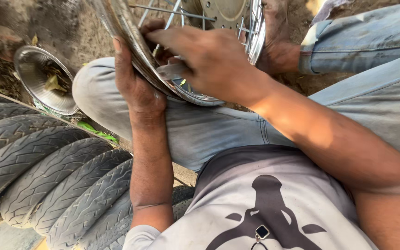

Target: The person sits on the ground and uses a spoke wrench to tighten the nipples of a motorcycle wheel rim. They rotate the wheel and adjust multiple spokes in sequence, occasionally flipping the wheel to access different sides.

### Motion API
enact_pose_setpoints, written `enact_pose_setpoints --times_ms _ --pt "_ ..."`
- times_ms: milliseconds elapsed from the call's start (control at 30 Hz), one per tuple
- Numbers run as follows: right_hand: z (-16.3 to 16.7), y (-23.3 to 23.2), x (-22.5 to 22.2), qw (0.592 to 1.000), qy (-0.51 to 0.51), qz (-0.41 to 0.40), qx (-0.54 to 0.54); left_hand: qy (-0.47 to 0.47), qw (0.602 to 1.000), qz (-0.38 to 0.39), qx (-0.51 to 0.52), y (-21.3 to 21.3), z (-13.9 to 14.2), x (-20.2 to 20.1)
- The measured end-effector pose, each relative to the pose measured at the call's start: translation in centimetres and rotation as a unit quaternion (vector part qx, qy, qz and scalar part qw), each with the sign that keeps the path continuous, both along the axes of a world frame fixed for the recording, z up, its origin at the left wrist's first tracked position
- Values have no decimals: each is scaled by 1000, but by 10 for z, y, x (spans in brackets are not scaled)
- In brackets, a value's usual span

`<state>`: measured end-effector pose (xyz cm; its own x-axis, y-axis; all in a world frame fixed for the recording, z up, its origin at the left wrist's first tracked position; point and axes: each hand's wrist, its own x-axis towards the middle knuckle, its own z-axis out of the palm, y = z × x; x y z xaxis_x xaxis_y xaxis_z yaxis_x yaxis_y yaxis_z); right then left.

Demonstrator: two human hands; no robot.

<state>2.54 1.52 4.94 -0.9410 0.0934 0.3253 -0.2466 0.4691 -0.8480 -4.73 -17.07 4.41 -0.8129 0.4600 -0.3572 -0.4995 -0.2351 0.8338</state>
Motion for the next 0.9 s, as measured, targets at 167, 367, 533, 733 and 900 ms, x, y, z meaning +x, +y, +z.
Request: enact_pose_setpoints --times_ms 167,367,533,733,900 --pt "-15 -8 -28 990 107 17 84 -23 999 28 15 -4 -5 1" --pt "-31 -24 -29 990 120 -30 70 -47 998 34 26 -9 -6 -1" --pt "-21 -17 -2 1000 4 -22 -12 11 1000 -29 2 -11 -4 -4" --pt "-40 1 25 993 -101 -46 -39 63 996 -48 -34 -9 -5 -5" --pt "-53 13 25 996 -41 -84 0 53 998 -38 -23 -6 -6 -4"
